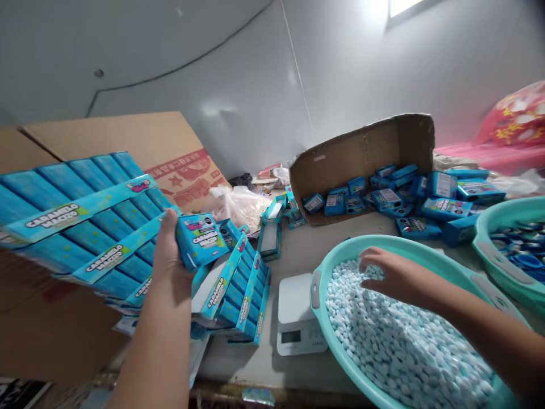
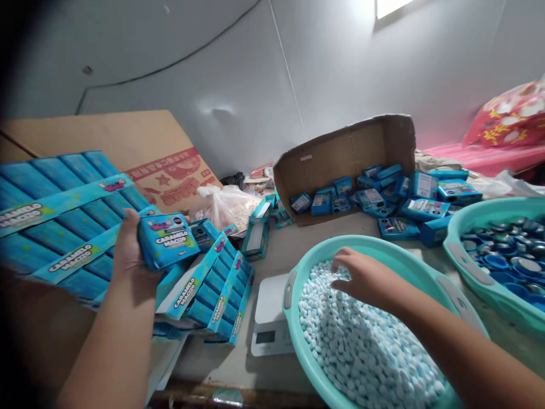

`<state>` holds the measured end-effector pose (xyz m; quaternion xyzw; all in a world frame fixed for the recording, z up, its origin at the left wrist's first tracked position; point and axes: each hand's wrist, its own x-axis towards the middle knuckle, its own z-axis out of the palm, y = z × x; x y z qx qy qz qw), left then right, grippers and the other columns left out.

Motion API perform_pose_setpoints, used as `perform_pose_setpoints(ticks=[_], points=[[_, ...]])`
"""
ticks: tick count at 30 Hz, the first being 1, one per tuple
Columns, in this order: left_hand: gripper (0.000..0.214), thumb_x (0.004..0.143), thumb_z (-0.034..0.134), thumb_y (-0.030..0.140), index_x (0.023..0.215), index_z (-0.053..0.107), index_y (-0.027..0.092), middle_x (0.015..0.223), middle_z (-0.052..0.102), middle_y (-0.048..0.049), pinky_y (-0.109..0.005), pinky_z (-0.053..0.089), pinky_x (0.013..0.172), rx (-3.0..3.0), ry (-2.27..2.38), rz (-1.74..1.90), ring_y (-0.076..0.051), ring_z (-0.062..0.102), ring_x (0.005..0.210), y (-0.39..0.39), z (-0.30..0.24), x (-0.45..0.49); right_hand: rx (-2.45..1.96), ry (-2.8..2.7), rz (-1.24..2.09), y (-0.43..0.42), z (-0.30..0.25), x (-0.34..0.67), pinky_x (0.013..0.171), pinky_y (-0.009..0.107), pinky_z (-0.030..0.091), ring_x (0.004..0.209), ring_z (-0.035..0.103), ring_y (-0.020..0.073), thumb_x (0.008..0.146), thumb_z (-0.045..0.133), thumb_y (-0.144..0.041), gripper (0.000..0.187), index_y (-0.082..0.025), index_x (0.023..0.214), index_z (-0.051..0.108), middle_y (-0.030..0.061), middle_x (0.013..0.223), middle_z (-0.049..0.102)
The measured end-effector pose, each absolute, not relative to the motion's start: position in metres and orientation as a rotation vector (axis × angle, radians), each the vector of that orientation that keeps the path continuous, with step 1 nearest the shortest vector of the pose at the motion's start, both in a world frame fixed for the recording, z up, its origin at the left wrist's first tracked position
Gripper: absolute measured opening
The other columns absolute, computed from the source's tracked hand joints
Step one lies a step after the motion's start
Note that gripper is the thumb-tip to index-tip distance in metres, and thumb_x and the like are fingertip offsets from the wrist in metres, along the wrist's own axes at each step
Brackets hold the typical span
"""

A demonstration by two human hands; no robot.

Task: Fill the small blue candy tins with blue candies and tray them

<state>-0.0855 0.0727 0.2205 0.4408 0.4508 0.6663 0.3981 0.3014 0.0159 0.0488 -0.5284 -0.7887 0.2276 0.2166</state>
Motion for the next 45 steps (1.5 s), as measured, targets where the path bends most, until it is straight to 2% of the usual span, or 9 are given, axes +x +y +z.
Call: perform_pose_setpoints(ticks=[3, 8, 11, 19, 24, 28, 31, 36, 45], points=[[0.055, 0.061, 0.081, 0.067, 0.085, 0.059, 0.023, 0.093, 0.076, -0.0094, -0.052, 0.061, 0.089, 1.232, 1.113, 1.590, -0.036, 0.071, 0.104, 0.076, 0.215, -0.085, -1.467, -2.183, 0.650, 0.016, 0.048, 0.301, 0.093, 0.044, 0.051, 0.098, 0.065, 0.0276, 0.082, 0.069, -0.038, 0.021, -0.023, 0.095, 0.066, 0.0081, 0.116, 0.064], [0.052, 0.048, 0.089, 0.033, 0.079, 0.048, 0.023, 0.098, 0.076, -0.0023, -0.043, 0.061, 0.087, 1.419, 1.090, 1.686, -0.029, 0.073, 0.101, 0.094, 0.226, -0.107, -1.434, -2.161, 0.664, 0.018, 0.041, 0.301, 0.102, 0.047, 0.048, 0.115, 0.061, 0.0318, 0.075, 0.077, -0.040, 0.037, -0.019, 0.104, 0.067, 0.0119, 0.128, 0.061], [0.049, 0.048, 0.087, 0.026, 0.083, 0.053, 0.022, 0.090, 0.077, -0.0026, -0.042, 0.062, 0.080, 1.449, 1.152, 1.653, -0.028, 0.074, 0.088, 0.106, 0.228, -0.120, -1.413, -2.169, 0.649, 0.019, 0.037, 0.302, 0.105, 0.047, 0.047, 0.119, 0.059, 0.0330, 0.074, 0.079, -0.043, 0.051, -0.017, 0.116, 0.066, 0.0141, 0.132, 0.060], [0.057, 0.054, 0.084, 0.027, 0.105, 0.061, 0.019, 0.089, 0.077, -0.0063, -0.032, 0.058, 0.071, 1.594, 1.261, 1.611, -0.022, 0.072, 0.079, 0.123, 0.200, -0.143, -1.485, -2.167, 0.659, 0.019, 0.039, 0.301, 0.105, 0.049, 0.047, 0.121, 0.059, 0.0338, 0.081, 0.071, -0.047, 0.060, -0.017, 0.131, 0.059, 0.0151, 0.135, 0.059], [0.037, 0.058, 0.083, 0.035, 0.088, 0.068, 0.018, 0.078, 0.070, -0.0011, -0.028, 0.053, 0.069, 1.763, 1.428, 1.751, -0.017, 0.064, 0.072, 0.131, 0.185, -0.157, -1.464, -2.184, 0.672, 0.019, 0.040, 0.300, 0.104, 0.050, 0.048, 0.119, 0.059, 0.0331, 0.084, 0.067, -0.048, 0.054, -0.018, 0.128, 0.061, 0.0146, 0.133, 0.060], [0.037, 0.057, 0.087, 0.041, 0.081, 0.071, 0.018, 0.088, 0.067, -0.0021, -0.031, 0.053, 0.082, 1.944, 1.527, 1.774, -0.019, 0.064, 0.085, 0.130, 0.183, -0.165, -1.439, -2.193, 0.694, 0.019, 0.041, 0.301, 0.102, 0.049, 0.048, 0.117, 0.060, 0.0327, 0.082, 0.070, -0.050, 0.056, -0.016, 0.127, 0.062, 0.0144, 0.132, 0.060], [0.048, 0.059, 0.087, 0.048, 0.095, 0.073, 0.020, 0.105, 0.067, -0.0055, -0.033, 0.052, 0.091, 2.264, 1.577, 1.550, -0.023, 0.066, 0.097, 0.127, 0.185, -0.171, -1.431, -2.198, 0.717, 0.018, 0.043, 0.302, 0.102, 0.048, 0.049, 0.117, 0.060, 0.0323, 0.081, 0.072, -0.049, 0.057, -0.017, 0.127, 0.062, 0.0137, 0.133, 0.059], [0.057, 0.069, 0.080, 0.057, 0.113, 0.072, 0.021, 0.105, 0.071, -0.0083, -0.040, 0.051, 0.095, 2.738, 1.619, 1.218, -0.029, 0.067, 0.097, 0.125, 0.189, -0.168, -1.404, -2.233, 0.736, 0.016, 0.044, 0.302, 0.105, 0.049, 0.047, 0.121, 0.059, 0.0320, 0.082, 0.073, -0.048, 0.057, -0.020, 0.130, 0.061, 0.0123, 0.135, 0.058], [0.028, 0.081, 0.072, 0.042, 0.098, 0.077, 0.021, 0.098, 0.073, -0.0083, -0.040, 0.052, 0.092, 2.828, 1.561, 1.389, -0.027, 0.067, 0.092, 0.118, 0.192, -0.157, -1.407, -2.216, 0.743, 0.015, 0.049, 0.302, 0.104, 0.050, 0.048, 0.115, 0.061, 0.0312, 0.084, 0.071, -0.047, 0.050, -0.020, 0.125, 0.064, 0.0130, 0.131, 0.060]])
